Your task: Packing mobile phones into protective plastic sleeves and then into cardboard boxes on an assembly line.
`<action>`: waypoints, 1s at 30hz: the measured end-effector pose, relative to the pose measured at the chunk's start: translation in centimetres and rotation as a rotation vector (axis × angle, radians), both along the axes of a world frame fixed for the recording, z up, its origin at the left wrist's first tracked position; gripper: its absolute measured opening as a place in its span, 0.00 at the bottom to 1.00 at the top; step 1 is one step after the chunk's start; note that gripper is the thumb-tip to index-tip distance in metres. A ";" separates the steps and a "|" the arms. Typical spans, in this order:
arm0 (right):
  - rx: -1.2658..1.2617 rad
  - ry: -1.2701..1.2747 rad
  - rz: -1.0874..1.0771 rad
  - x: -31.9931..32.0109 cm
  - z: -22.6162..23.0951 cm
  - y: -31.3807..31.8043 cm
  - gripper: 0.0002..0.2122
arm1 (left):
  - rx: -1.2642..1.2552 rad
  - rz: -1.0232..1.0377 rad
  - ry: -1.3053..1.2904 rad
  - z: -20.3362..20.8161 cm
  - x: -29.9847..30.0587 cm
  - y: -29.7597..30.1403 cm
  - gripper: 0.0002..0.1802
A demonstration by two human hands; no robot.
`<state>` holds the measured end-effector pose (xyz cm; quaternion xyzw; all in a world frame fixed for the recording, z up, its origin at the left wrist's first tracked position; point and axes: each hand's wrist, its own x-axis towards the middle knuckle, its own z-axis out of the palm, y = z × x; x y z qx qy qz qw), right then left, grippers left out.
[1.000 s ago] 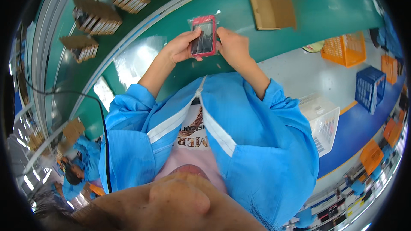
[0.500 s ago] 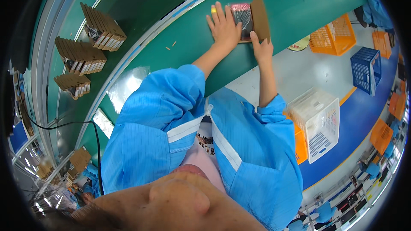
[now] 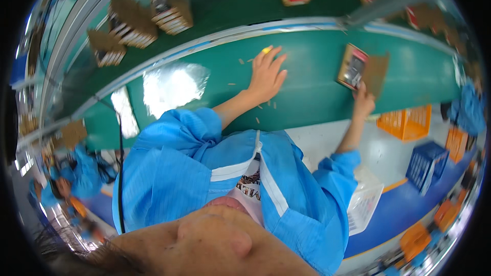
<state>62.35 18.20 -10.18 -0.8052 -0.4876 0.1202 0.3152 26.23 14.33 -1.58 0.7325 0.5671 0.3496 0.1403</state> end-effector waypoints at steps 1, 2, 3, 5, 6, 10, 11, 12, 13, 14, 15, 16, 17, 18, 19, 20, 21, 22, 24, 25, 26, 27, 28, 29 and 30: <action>-0.315 -0.039 0.081 -0.9 2.7 0.7 0.24 | -0.017 0.113 0.024 -1.1 -3.2 -2.1 0.22; -0.444 -0.138 0.254 -0.3 4.4 -1.0 0.24 | -0.026 0.187 0.025 -1.9 -5.6 -3.4 0.20; -0.447 -0.085 0.447 -1.8 5.9 -2.2 0.23 | -0.027 0.278 0.043 -2.5 -7.9 -4.6 0.20; -0.653 0.378 0.410 -8.7 9.0 -1.8 0.17 | -0.012 0.469 0.107 -3.2 -12.0 -7.9 0.16; -0.688 0.601 0.381 -12.2 9.9 -1.0 0.15 | 0.000 0.520 0.125 -3.5 -13.3 -8.6 0.16; -0.095 0.605 0.659 -17.3 3.2 12.7 0.16 | -0.015 0.609 0.254 -4.5 -16.3 -9.7 0.17; 0.017 0.439 0.495 -20.9 2.4 16.0 0.28 | -0.070 0.624 0.296 -5.4 -16.2 -9.2 0.17; -0.009 0.466 0.554 -23.6 2.1 19.1 0.36 | -0.063 0.618 0.373 -6.5 -16.8 -9.7 0.17; 0.127 0.072 0.529 -18.9 -2.5 24.1 0.37 | -0.053 0.543 0.308 -6.0 -16.2 -8.4 0.18; 0.006 0.469 0.420 -27.4 -0.6 23.3 0.36 | -0.106 0.612 0.322 -6.2 -17.3 -10.0 0.18; 0.084 0.505 0.523 -26.7 -1.4 25.1 0.35 | -0.077 0.570 0.304 -5.6 -16.9 -9.6 0.18; 0.003 0.230 0.454 -23.5 -2.7 27.4 0.33 | -0.044 0.506 0.279 -5.0 -16.3 -8.5 0.19; -0.022 0.008 0.500 -27.3 -1.6 26.1 0.31 | -0.056 0.527 0.305 -5.2 -16.9 -9.2 0.19; 0.043 -0.210 0.413 -26.5 -1.7 26.1 0.29 | -0.048 0.492 0.303 -5.3 -16.4 -8.9 0.19; 0.080 -0.203 0.405 -25.2 -1.3 25.7 0.25 | -0.028 0.456 0.286 -5.1 -16.0 -8.3 0.19; 0.143 -0.153 0.444 -27.0 0.7 23.8 0.20 | -0.030 0.440 0.293 -5.2 -16.0 -8.6 0.19; 0.208 -0.097 0.505 -29.7 3.7 21.2 0.16 | -0.050 0.495 0.309 -5.4 -16.4 -9.4 0.19; 0.243 -0.251 0.584 -29.5 5.3 19.1 0.15 | -0.047 0.516 0.311 -5.7 -16.3 -9.5 0.19; 0.371 -0.461 0.718 -28.2 7.5 14.3 0.20 | -0.069 0.518 0.286 -6.1 -16.1 -9.3 0.18; 0.475 -0.516 0.779 -27.3 8.4 11.6 0.23 | -0.075 0.512 0.290 -6.0 -15.9 -9.2 0.18; 0.530 -0.567 0.884 -26.1 8.9 9.1 0.25 | -0.082 0.509 0.300 -5.8 -15.7 -9.1 0.18; 0.575 -0.676 0.944 -25.0 9.0 6.6 0.25 | -0.087 0.503 0.312 -5.5 -15.4 -8.8 0.18; 0.523 -0.706 1.009 -24.2 9.0 4.0 0.24 | -0.071 0.504 0.321 -5.4 -15.2 -8.7 0.18; 0.467 -0.734 1.070 -23.5 9.2 1.7 0.24 | -0.057 0.491 0.323 -5.2 -15.0 -8.6 0.17; 0.466 -0.728 1.116 -23.1 9.2 0.0 0.23 | -0.044 0.480 0.325 -5.3 -14.9 -8.4 0.17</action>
